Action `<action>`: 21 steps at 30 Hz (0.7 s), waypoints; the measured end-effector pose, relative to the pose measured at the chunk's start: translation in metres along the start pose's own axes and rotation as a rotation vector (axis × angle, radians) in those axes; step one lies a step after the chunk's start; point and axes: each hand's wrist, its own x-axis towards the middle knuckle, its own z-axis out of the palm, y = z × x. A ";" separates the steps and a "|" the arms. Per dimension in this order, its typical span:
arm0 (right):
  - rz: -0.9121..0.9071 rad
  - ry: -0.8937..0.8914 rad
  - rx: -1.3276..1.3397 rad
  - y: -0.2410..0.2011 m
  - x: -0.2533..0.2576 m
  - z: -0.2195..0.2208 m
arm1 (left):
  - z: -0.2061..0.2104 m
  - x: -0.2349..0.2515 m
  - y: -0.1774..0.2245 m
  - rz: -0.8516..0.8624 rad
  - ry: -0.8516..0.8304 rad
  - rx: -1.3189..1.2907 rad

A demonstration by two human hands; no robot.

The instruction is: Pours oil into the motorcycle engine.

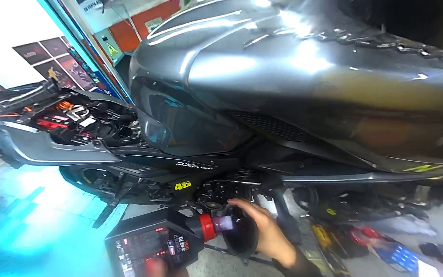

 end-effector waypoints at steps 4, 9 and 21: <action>0.007 0.013 -0.032 0.002 -0.002 0.003 | 0.003 -0.002 -0.001 0.005 0.069 0.067; 0.010 -0.038 0.000 -0.002 0.002 0.001 | 0.001 0.003 -0.003 -0.021 0.145 -0.043; -0.018 0.023 0.010 0.002 0.002 0.003 | 0.005 0.004 -0.006 -0.064 0.189 -0.105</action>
